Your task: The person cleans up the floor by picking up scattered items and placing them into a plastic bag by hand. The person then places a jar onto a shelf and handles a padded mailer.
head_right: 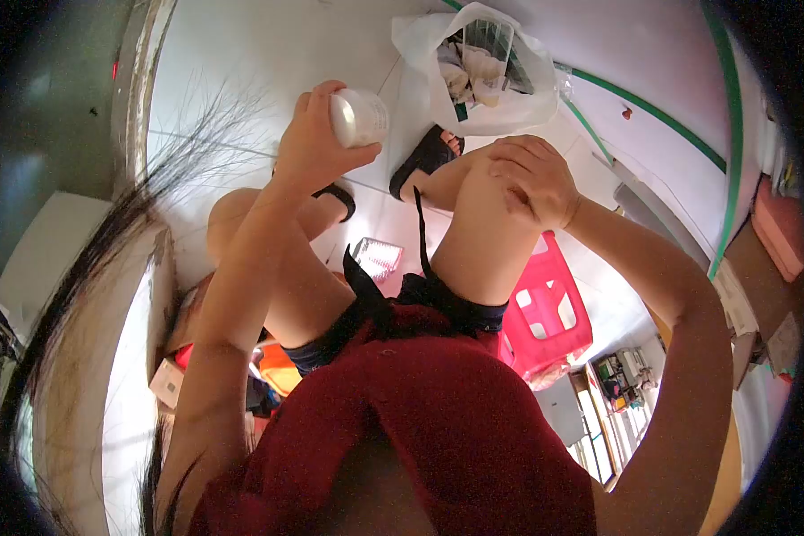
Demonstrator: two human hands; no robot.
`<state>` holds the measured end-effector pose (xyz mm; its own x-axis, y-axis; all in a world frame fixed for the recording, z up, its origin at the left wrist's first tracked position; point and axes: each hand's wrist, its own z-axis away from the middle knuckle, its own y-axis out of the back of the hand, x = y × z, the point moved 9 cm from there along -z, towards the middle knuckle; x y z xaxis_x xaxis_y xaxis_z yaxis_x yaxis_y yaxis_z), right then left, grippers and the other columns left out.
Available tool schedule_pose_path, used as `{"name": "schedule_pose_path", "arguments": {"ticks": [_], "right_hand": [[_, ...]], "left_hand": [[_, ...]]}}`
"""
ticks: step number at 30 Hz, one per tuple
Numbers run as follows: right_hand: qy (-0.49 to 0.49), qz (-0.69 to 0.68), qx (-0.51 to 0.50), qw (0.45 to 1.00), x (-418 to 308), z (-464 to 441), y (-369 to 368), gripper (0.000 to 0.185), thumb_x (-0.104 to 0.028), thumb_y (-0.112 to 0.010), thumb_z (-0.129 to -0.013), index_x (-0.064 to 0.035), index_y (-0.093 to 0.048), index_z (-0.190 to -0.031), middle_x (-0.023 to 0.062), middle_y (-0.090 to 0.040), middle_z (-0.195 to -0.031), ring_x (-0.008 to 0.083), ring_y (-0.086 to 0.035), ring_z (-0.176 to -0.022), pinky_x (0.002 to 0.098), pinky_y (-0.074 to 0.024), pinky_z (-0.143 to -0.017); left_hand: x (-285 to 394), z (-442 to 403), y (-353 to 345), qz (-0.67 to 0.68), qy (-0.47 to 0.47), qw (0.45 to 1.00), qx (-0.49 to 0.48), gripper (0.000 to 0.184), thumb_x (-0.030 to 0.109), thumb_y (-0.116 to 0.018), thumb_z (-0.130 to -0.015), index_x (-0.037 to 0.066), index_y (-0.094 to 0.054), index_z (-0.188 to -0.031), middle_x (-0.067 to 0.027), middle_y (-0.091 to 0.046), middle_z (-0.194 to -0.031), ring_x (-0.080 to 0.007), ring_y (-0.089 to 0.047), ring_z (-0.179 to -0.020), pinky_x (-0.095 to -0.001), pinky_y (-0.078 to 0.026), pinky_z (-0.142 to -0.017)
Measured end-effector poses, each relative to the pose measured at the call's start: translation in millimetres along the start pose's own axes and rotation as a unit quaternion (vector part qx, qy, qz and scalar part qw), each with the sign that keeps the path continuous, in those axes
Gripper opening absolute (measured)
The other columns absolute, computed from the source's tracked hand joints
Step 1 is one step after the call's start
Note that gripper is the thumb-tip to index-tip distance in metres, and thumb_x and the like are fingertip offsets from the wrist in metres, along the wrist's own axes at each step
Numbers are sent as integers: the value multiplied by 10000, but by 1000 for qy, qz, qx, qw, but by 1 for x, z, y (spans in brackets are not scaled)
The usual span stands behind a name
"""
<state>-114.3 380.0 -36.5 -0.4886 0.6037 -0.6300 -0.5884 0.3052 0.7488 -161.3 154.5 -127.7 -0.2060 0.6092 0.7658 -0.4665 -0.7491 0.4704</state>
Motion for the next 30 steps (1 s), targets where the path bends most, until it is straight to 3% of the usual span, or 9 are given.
{"name": "schedule_pose_path", "arguments": {"ticks": [9,12,14,17,19,23,25,28,30], "right_hand": [[-1,-95,-59,994,-51,34,-8,290,-93,-597,-671,-51,-567,-957,132,-550,-1017,332,-512,-992,443,-401,-883],[0,-126,-65,990,-77,47,-17,246,-88,-593,-707,-54,-552,-948,119,-540,-962,324,-501,-952,433,-401,-866],[-2,-145,-64,987,-92,57,-27,200,-106,-590,-726,-62,-548,-916,102,-524,-904,308,-495,-902,421,-405,-837],[-35,-139,-97,985,-109,77,-47,162,-127,-587,-740,-66,-543,-884,98,-514,-876,291,-494,-873,415,-407,-821],[-48,-127,-64,989,-123,89,-51,139,-151,-562,-770,-61,-554,-875,98,-519,-872,274,-504,-886,405,-412,-824],[-268,-17,-172,948,-126,123,-100,291,-192,-506,-821,-8,-563,-1039,156,-548,-1035,302,-500,-1041,438,-378,-939],[-295,-113,26,948,-159,123,-36,609,-135,-540,-778,20,-339,-1332,238,-380,-1353,388,-357,-1263,446,-322,-1038],[-296,-222,112,922,-213,92,94,812,-101,-629,-719,-5,-196,-1399,228,-257,-1423,387,-292,-1306,443,-301,-1067],[-283,-301,207,887,-215,81,140,898,-149,-733,-675,24,-218,-1389,231,-311,-1394,387,-276,-1313,432,-264,-1090]], "left_hand": [[-15,75,-25,33,79,996,0,859,336,-809,-572,6,-390,-1245,-220,-497,-1141,-367,-544,-1017,-428,-471,-849],[-57,117,-55,139,140,980,1,839,318,-815,-573,-22,-405,-1221,-215,-530,-1115,-335,-560,-1007,-408,-477,-839],[-75,155,-67,290,261,920,26,831,286,-834,-596,-53,-404,-1222,-197,-506,-1151,-270,-534,-1056,-358,-471,-847],[-30,188,-39,120,302,946,-16,846,299,-831,-594,-49,-398,-1233,-216,-499,-1171,-286,-529,-1086,-369,-469,-863],[20,205,-20,112,325,939,-31,867,312,-823,-586,-50,-385,-1241,-226,-485,-1192,-314,-521,-1101,-394,-458,-883],[126,215,21,-37,212,976,-41,840,307,-809,-572,16,-397,-1244,-228,-487,-1167,-366,-522,-1065,-430,-458,-868],[190,212,44,-85,153,984,-35,822,299,-804,-571,41,-404,-1242,-223,-492,-1152,-381,-524,-1046,-442,-461,-855],[267,205,75,-81,66,994,-39,810,277,-800,-576,65,-405,-1250,-207,-494,-1154,-387,-523,-1031,-455,-462,-842],[303,194,86,-60,38,997,-27,828,276,-800,-573,58,-395,-1262,-209,-494,-1156,-388,-523,-1030,-453,-463,-846]]}}
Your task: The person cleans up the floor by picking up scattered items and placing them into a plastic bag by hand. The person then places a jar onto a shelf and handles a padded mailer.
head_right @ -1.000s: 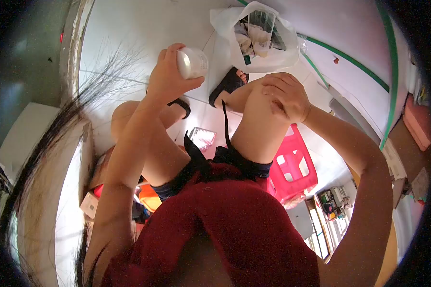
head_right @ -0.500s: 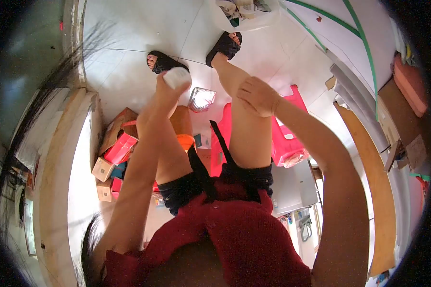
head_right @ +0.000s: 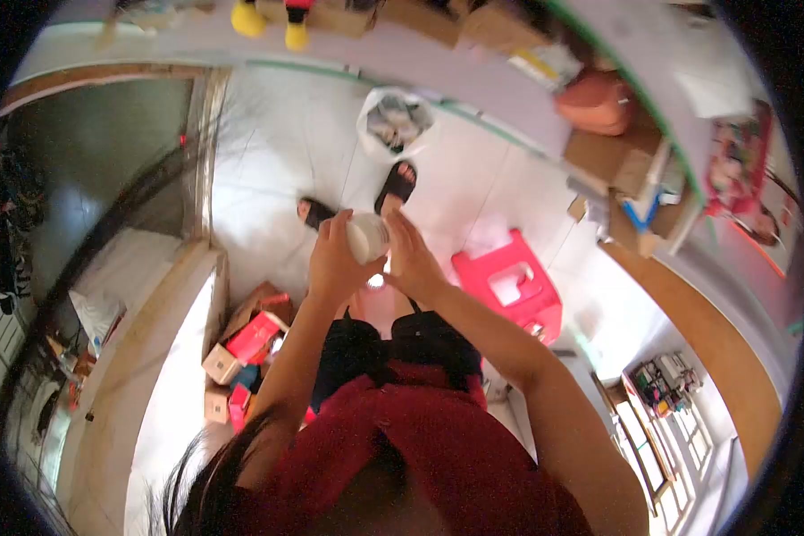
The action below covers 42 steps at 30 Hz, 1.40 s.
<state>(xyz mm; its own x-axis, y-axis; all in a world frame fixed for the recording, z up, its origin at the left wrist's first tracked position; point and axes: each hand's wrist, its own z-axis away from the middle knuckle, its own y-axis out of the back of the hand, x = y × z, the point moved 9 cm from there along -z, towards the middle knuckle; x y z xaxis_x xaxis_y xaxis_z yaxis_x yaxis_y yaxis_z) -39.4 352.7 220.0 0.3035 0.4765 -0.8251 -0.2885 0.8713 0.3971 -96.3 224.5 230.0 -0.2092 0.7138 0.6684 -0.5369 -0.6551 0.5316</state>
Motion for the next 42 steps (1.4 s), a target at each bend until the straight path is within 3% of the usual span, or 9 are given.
{"name": "schedule_pose_path", "arguments": {"ticks": [3,4,9,13,15,21,25,35,42], "right_hand": [[56,11,44,997,-66,5,39,947,-196,-789,-635,8,-247,-1385,242,-342,-1380,400,-339,-1278,428,-305,-1068],[178,41,114,977,-124,21,73,922,-188,-793,-623,13,-279,-1362,238,-364,-1362,399,-367,-1258,431,-333,-1048],[204,74,177,960,-213,56,157,861,-135,-800,-571,-20,-337,-1289,226,-432,-1233,409,-445,-1127,434,-390,-964],[202,55,215,954,-292,94,234,906,-187,-858,-534,-48,-346,-1268,177,-436,-1196,329,-474,-1106,399,-395,-953],[214,-14,245,945,-305,94,274,963,-241,-886,-523,-42,-320,-1276,157,-447,-1197,270,-486,-1119,375,-402,-953],[308,-36,341,887,-373,130,373,984,-251,-874,-537,-18,-289,-1294,155,-494,-1194,244,-515,-1119,363,-425,-945],[350,-38,390,851,-401,155,417,953,-264,-866,-540,-9,-318,-1277,155,-515,-1178,237,-526,-1104,359,-427,-944],[264,9,533,804,-394,170,485,844,-264,-844,-576,9,-390,-1233,148,-544,-1141,219,-542,-1053,351,-425,-926],[156,78,697,696,-369,218,536,804,-325,-837,-597,45,-437,-1189,164,-607,-1055,218,-599,-954,327,-469,-852]], "left_hand": [[79,20,42,14,-72,997,6,916,276,-807,-545,20,-358,-1302,-227,-493,-1156,-412,-522,-1020,-442,-460,-868],[124,44,68,28,-86,996,3,923,273,-807,-541,21,-356,-1306,-231,-493,-1157,-414,-520,-1026,-440,-460,-870],[217,74,106,-30,-164,985,37,952,307,-791,-561,7,-320,-1331,-228,-492,-1170,-417,-511,-1060,-445,-451,-889],[320,132,168,26,-352,934,63,1007,428,-766,-667,4,-213,-1394,-254,-419,-1279,-373,-500,-1115,-434,-471,-856],[345,131,180,239,-326,914,-37,1002,331,-780,-694,-3,-168,-1414,-238,-360,-1345,-313,-482,-1155,-391,-474,-860],[392,148,188,301,-380,875,-8,759,92,-671,-795,55,-221,-1404,-184,-397,-1321,-266,-494,-1145,-356,-476,-863],[409,157,176,255,-403,879,17,555,74,-657,-814,9,-391,-1296,-153,-479,-1236,-222,-516,-1126,-327,-475,-872],[417,119,190,247,-413,875,-53,418,105,-660,-826,-6,-485,-1189,-162,-541,-1155,-224,-563,-1049,-312,-492,-834],[421,87,205,220,-391,879,-159,381,60,-639,-830,8,-494,-1178,-117,-555,-1136,-183,-561,-1040,-300,-480,-841]]}}
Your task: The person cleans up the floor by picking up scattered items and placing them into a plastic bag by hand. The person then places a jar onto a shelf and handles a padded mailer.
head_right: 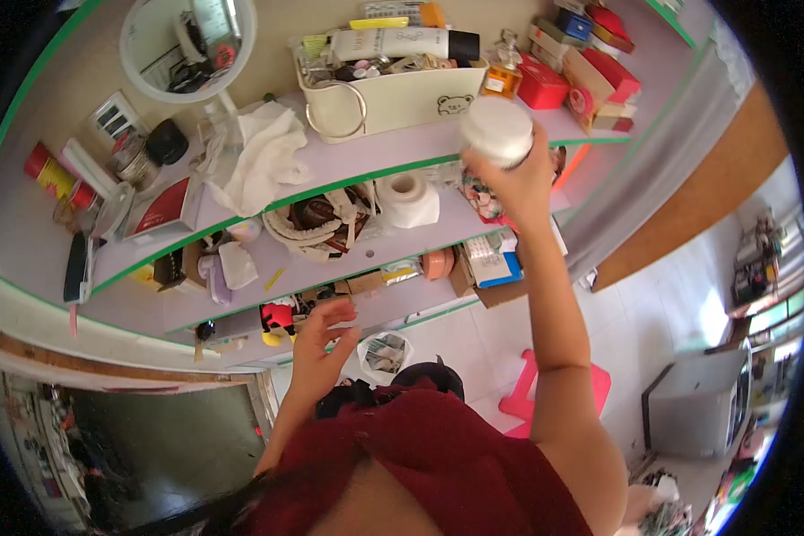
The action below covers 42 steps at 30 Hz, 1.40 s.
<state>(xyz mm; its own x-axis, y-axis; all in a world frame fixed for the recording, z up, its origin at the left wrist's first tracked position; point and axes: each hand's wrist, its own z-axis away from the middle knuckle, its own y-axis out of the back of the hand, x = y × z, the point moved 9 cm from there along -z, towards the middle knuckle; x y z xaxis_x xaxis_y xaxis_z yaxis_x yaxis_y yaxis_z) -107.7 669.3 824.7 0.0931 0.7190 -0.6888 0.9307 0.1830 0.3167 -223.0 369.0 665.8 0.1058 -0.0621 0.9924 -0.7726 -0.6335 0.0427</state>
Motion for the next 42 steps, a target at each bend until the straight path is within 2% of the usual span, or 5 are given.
{"name": "schedule_pose_path", "arguments": {"ticks": [11,15,23,29,42], "right_hand": [[-24,100,92,990,69,-47,-1,725,-446,-803,-629,29,-554,-1117,167,-655,-968,251,-642,-837,355,-497,-760],[-9,161,169,972,70,0,1,855,-417,-795,-674,71,-411,-1262,241,-519,-1228,277,-549,-1102,359,-447,-905],[-92,328,-51,939,50,308,16,564,-181,-724,-768,-50,-475,-1258,170,-546,-1198,303,-533,-1090,375,-430,-929],[-529,217,-384,725,76,645,4,540,-323,-691,-771,-21,-519,-1185,237,-572,-1094,386,-550,-1023,448,-443,-880],[-714,77,-86,690,68,967,14,426,-260,-665,-766,-20,-569,-1105,218,-601,-1053,375,-571,-995,424,-452,-872]], "left_hand": [[-20,5,28,-17,44,992,-119,358,46,-613,-845,16,-492,-1180,-92,-561,-1101,-157,-556,-1018,-285,-469,-841],[-56,6,31,-23,75,981,-176,343,55,-616,-850,22,-500,-1171,-78,-575,-1093,-140,-556,-1013,-280,-465,-838],[-130,47,-16,-61,119,925,-356,383,149,-641,-848,0,-504,-1174,-154,-592,-1071,-211,-591,-974,-294,-493,-803],[-213,125,-56,-110,215,844,-480,370,163,-646,-850,-6,-511,-1150,-157,-597,-1048,-208,-611,-946,-302,-501,-783],[-380,373,-121,-261,166,691,-653,358,133,-668,-826,-4,-528,-1125,-120,-611,-1003,-180,-608,-882,-288,-492,-761]]}}
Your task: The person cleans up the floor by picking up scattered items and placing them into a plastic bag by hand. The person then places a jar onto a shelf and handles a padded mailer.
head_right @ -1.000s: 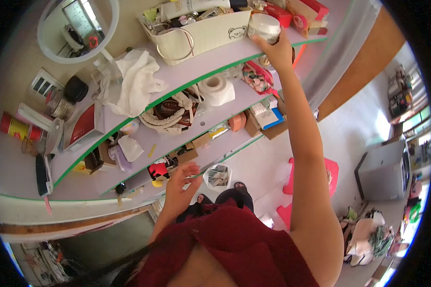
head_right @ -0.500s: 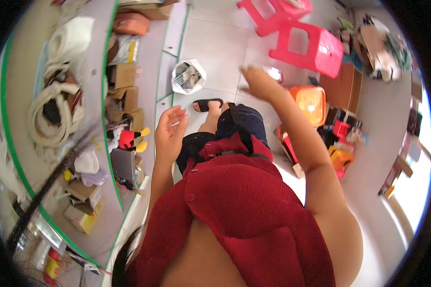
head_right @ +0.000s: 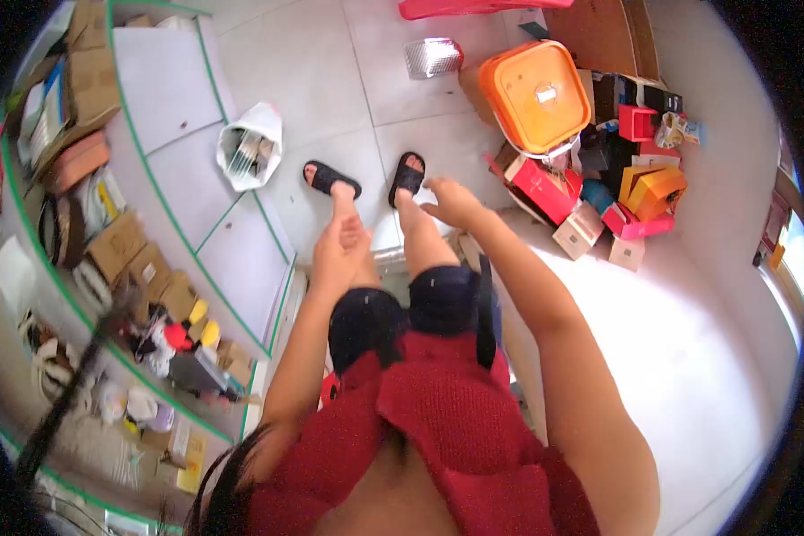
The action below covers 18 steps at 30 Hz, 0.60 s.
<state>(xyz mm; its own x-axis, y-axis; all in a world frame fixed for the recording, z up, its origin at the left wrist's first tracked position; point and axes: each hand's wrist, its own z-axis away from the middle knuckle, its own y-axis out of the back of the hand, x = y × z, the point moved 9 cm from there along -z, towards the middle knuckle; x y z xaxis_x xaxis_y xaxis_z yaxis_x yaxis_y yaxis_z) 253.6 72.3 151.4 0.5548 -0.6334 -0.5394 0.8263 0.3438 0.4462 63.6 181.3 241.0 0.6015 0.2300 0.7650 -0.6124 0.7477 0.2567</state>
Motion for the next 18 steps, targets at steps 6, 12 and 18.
{"name": "schedule_pose_path", "arguments": {"ticks": [6,12,18], "right_hand": [[-155,106,-59,980,198,-126,-66,453,-267,-651,-758,-66,-567,-1155,191,-597,-1139,330,-557,-1087,420,-443,-932],[-123,148,100,976,286,-277,-58,269,-95,-485,-798,-65,-591,-1043,177,-626,-1051,351,-595,-975,436,-491,-821],[-167,172,129,962,382,-393,-83,246,-60,-412,-874,-51,-534,-1087,199,-557,-1166,361,-537,-1079,443,-465,-877]], "left_hand": [[-87,-123,-119,-133,-34,986,-99,387,261,-649,-799,21,-547,-1085,-187,-617,-982,-325,-609,-922,-401,-489,-798],[-198,-231,-158,-136,17,989,-57,370,274,-630,-818,39,-549,-1092,-159,-611,-966,-325,-590,-905,-398,-477,-767],[-325,-228,-185,-105,105,982,-116,388,256,-627,-830,22,-538,-1126,-155,-594,-1035,-303,-581,-953,-388,-473,-797]]}}
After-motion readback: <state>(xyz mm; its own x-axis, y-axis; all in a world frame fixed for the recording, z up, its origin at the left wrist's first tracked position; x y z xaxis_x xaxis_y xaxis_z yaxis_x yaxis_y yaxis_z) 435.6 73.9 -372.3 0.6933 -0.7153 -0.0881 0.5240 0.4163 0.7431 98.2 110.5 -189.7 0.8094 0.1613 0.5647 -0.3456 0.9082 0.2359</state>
